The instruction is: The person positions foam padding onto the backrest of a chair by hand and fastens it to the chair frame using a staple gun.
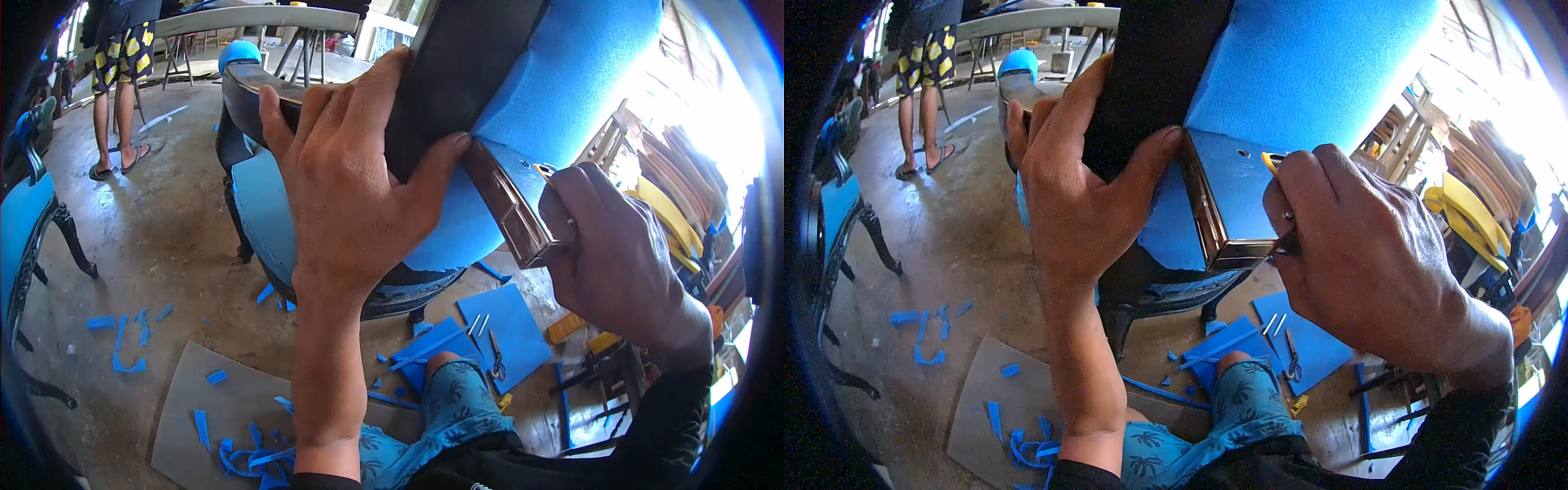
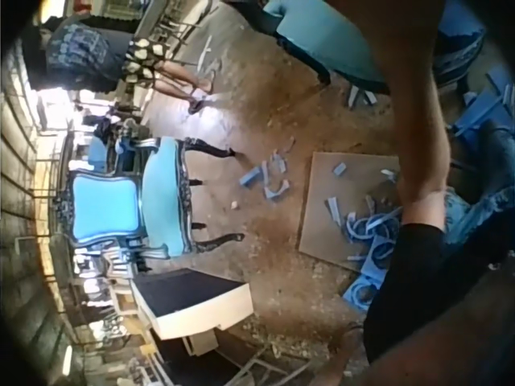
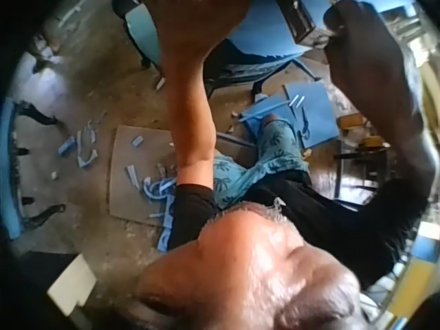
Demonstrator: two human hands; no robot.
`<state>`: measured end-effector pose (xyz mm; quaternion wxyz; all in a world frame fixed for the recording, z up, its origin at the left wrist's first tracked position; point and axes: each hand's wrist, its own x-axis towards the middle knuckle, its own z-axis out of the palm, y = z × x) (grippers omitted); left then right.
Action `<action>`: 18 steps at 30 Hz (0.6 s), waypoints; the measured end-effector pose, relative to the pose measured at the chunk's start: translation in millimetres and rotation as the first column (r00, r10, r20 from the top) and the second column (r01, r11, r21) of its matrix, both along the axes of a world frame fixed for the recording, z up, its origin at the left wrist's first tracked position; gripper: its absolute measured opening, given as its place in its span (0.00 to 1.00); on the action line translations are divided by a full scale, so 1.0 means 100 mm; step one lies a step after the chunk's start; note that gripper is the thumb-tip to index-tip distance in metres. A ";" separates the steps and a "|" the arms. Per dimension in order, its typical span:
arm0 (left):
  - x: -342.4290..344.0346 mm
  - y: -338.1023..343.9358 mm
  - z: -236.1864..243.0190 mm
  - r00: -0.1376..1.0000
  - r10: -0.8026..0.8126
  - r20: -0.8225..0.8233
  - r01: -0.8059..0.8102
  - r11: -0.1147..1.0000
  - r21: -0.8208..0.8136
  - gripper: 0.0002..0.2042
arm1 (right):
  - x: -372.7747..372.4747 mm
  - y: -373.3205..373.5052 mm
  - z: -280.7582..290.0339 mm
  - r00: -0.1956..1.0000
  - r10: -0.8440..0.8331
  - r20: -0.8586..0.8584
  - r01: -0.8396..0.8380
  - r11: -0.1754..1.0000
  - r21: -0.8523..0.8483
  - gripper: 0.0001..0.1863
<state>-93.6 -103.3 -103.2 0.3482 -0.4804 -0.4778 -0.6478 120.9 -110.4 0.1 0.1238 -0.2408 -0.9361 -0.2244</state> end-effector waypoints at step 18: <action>-0.03 0.02 -0.02 0.999 0.024 -0.023 -0.024 1.000 0.015 0.31 | 0.00 -0.01 -0.04 0.999 -0.003 -0.037 0.004 1.000 0.027 0.21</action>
